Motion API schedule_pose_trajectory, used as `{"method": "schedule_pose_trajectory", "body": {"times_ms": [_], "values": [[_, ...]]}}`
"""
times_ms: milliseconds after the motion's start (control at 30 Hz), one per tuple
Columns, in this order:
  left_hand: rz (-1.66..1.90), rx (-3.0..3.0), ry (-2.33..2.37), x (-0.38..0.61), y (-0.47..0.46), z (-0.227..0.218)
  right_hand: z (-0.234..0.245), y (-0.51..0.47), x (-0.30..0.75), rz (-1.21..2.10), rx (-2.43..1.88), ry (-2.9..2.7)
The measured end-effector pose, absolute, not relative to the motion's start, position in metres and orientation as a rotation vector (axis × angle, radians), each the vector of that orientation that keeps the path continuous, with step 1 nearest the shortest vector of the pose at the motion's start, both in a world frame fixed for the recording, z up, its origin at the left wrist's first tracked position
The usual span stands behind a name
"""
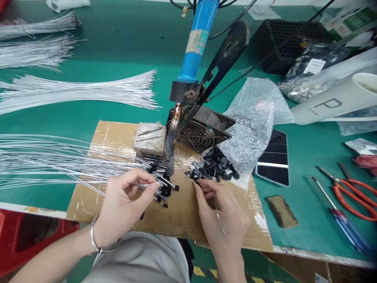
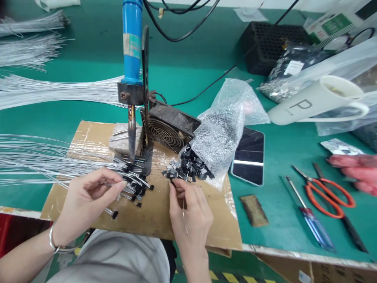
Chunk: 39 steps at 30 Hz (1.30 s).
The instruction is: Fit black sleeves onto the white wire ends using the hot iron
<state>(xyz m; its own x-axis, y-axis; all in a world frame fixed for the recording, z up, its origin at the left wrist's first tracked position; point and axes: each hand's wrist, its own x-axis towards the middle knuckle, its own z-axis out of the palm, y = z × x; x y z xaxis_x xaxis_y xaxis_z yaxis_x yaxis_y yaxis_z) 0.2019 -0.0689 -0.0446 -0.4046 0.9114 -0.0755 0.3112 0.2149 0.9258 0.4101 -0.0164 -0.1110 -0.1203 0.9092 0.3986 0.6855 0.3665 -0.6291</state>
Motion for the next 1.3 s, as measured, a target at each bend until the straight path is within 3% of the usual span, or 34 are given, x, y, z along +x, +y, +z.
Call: {"method": "schedule_pose_trajectory", "body": {"times_ms": [300, 567, 1167, 1300], "values": [[1.158, 1.075, 1.817, 0.201, -0.063, -0.038, -0.079, -0.025, 0.377, 1.140, -1.349, -1.234], [1.129, 1.030, 1.703, 0.199, -0.062, -0.031, -0.071, -0.030, 0.350, 1.533, -1.263, -1.053], [1.158, 0.979, 1.652, 0.202, -0.059, -0.030, -0.068, -0.031, 0.343, 1.493, -1.250, -1.026], [1.153, 0.974, 1.649, 0.203, -0.057, -0.033, -0.072, -0.035, 0.348, 1.334, -1.277, -1.213]]}}
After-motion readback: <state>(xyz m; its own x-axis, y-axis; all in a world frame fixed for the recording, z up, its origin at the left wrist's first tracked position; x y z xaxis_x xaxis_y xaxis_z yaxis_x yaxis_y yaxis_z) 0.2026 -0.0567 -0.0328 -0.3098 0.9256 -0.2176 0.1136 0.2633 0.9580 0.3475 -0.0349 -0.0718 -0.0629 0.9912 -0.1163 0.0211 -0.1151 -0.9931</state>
